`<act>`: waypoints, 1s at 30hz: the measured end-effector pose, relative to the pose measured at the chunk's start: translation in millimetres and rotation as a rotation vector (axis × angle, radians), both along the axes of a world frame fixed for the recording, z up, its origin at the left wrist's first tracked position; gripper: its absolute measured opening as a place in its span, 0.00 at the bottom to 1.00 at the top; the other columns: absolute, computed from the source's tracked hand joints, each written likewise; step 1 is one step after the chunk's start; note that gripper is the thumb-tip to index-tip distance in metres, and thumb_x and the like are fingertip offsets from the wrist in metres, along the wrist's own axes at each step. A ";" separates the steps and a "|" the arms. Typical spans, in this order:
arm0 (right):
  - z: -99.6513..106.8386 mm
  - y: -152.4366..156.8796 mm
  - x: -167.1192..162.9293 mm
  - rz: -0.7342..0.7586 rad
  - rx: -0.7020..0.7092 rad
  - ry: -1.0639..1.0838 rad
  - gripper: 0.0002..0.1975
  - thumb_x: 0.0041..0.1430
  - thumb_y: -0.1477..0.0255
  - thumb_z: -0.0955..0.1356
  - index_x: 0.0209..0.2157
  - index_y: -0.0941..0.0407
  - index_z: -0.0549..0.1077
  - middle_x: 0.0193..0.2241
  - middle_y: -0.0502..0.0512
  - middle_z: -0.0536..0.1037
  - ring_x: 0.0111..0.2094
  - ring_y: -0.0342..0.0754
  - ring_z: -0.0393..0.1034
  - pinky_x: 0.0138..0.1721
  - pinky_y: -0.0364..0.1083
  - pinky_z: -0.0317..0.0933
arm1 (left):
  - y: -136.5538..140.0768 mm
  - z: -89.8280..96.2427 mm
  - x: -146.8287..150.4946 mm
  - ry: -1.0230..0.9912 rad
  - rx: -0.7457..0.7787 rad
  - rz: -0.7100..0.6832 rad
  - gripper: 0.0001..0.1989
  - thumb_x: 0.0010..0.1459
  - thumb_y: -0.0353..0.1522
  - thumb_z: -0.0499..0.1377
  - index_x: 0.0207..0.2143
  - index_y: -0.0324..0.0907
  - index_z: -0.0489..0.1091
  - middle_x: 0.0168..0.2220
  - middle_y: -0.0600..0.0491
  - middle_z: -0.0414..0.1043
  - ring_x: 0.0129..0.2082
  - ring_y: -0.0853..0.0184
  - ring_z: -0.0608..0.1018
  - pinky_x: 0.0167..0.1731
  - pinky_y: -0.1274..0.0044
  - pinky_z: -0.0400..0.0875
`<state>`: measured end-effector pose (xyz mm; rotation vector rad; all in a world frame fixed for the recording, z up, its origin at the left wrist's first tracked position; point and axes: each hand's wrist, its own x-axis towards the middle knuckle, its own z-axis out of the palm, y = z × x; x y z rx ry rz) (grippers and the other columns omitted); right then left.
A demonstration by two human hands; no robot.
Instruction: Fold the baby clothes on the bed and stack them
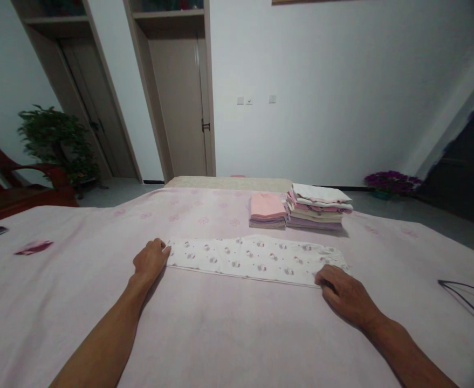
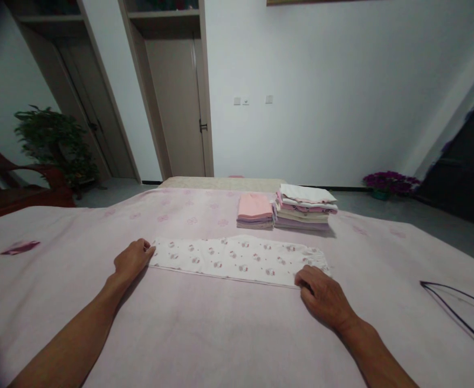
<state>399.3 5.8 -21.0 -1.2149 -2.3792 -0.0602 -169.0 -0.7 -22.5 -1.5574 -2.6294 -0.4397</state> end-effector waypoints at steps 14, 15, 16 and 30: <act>0.3 -0.8 -0.2 -0.024 -0.004 0.011 0.09 0.52 0.80 0.61 0.31 0.53 0.68 0.30 0.51 0.73 0.34 0.49 0.67 0.37 0.48 0.60 | -1.6 12.2 17.8 0.048 0.054 0.014 0.15 0.66 0.41 0.47 0.43 0.43 0.68 0.35 0.45 0.78 0.37 0.54 0.79 0.33 0.71 0.66; 0.2 -0.9 -0.2 -0.024 -0.003 0.015 0.09 0.52 0.80 0.61 0.31 0.52 0.68 0.30 0.51 0.73 0.35 0.50 0.68 0.37 0.48 0.60 | -1.8 12.6 18.2 0.023 0.053 0.025 0.16 0.66 0.41 0.46 0.45 0.43 0.67 0.34 0.45 0.78 0.37 0.53 0.80 0.33 0.70 0.66; 0.2 -0.9 -0.1 -0.023 0.000 0.017 0.09 0.51 0.80 0.61 0.31 0.52 0.68 0.30 0.51 0.73 0.35 0.50 0.68 0.37 0.48 0.61 | -1.8 12.6 18.3 -0.005 0.054 0.034 0.16 0.66 0.42 0.46 0.47 0.43 0.67 0.34 0.45 0.78 0.37 0.53 0.80 0.33 0.70 0.66; 2.2 -2.2 -0.8 0.014 0.029 0.008 0.10 0.51 0.81 0.61 0.30 0.53 0.68 0.30 0.51 0.72 0.34 0.49 0.66 0.37 0.47 0.59 | -2.2 7.8 0.6 -0.075 0.015 -0.022 0.18 0.64 0.39 0.48 0.55 0.46 0.62 0.46 0.46 0.78 0.45 0.54 0.79 0.37 0.71 0.67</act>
